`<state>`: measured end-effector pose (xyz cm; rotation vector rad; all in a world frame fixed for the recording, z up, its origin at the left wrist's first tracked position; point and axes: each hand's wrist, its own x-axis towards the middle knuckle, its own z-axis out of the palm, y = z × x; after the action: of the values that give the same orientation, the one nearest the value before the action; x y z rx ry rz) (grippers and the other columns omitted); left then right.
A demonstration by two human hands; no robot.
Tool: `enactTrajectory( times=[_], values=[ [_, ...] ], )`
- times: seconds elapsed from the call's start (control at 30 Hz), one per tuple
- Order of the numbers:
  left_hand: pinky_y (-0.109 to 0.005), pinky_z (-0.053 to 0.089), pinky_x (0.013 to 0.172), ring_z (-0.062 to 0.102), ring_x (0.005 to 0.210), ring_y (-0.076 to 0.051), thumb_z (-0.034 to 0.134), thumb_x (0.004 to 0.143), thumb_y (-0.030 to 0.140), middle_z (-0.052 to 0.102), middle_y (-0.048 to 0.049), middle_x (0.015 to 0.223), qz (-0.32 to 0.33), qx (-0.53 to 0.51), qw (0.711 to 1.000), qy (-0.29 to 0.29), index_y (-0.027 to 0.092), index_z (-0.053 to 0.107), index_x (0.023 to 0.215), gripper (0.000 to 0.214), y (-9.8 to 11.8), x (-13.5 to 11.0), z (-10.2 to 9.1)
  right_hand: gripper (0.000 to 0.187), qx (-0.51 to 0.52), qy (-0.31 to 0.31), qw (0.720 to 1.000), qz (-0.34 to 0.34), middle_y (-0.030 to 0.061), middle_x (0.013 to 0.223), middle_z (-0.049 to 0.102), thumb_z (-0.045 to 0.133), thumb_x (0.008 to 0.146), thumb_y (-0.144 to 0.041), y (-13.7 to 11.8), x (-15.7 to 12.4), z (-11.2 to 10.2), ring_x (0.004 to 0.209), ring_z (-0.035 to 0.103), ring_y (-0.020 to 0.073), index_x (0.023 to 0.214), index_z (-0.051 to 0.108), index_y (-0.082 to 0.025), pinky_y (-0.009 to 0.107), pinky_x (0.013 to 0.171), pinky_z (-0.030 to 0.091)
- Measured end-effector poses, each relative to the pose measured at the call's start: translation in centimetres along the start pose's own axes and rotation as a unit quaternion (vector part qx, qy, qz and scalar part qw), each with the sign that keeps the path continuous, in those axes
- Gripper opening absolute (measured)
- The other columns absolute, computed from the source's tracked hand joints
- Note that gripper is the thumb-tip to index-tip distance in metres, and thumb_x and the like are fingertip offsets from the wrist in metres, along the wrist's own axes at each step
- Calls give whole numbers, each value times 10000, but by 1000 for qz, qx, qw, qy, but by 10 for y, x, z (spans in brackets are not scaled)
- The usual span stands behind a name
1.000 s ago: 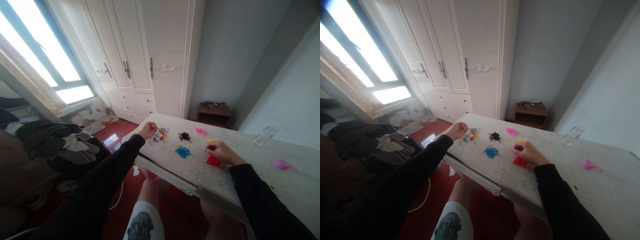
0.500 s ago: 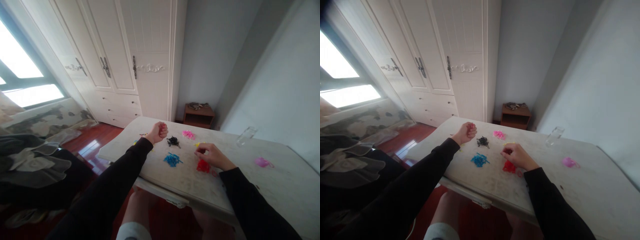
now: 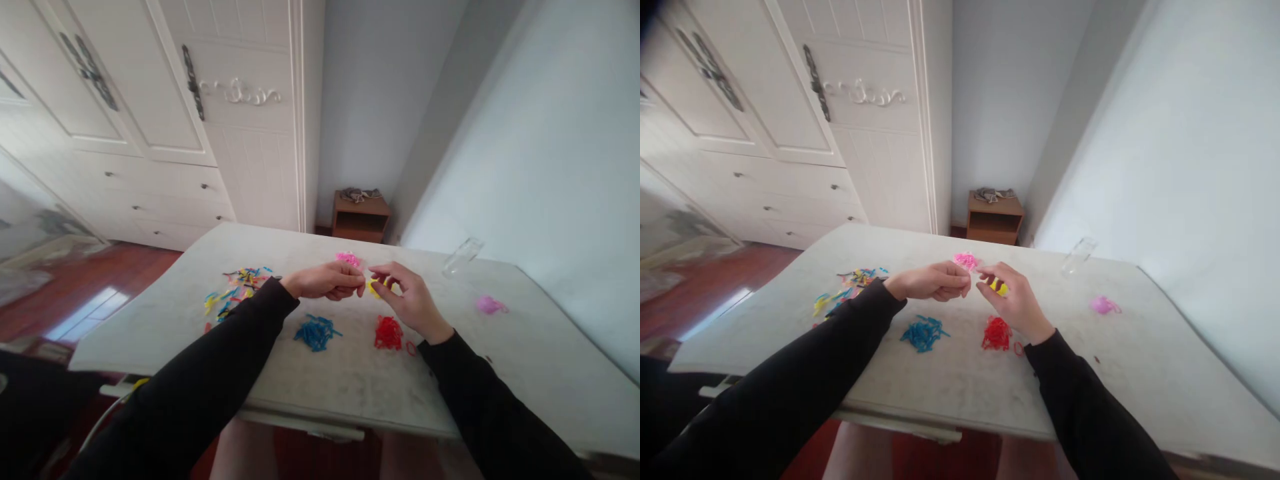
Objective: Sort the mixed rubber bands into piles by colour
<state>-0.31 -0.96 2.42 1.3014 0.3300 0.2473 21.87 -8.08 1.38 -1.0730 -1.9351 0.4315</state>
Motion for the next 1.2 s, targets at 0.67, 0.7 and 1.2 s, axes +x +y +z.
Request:
enactTrajectory(
  times=[0.67,0.7,1.2],
  values=[
    [-173,169,391,223,446,-51,690,911,481,361,67,537,20,8,999,50,108,676,847,379,-7,-1,18,343,68,-29,993,87,40,765,706,696,889,-535,-12,-1,-21,727,630,187,808,699,-201,332,684,498],
    [-170,168,389,225,444,-48,692,910,473,368,64,540,16,1,998,53,111,664,824,373,-7,-1,18,332,66,-59,991,96,43,770,716,708,876,-519,-10,-1,-27,732,637,188,807,707,-194,332,691,501],
    [-127,168,370,221,427,-23,644,932,340,376,48,562,-1,-74,991,115,99,637,743,307,-13,3,14,169,-38,-338,925,171,16,710,713,757,776,-361,9,-10,-71,645,620,165,835,797,-208,281,617,470]
  ],
)
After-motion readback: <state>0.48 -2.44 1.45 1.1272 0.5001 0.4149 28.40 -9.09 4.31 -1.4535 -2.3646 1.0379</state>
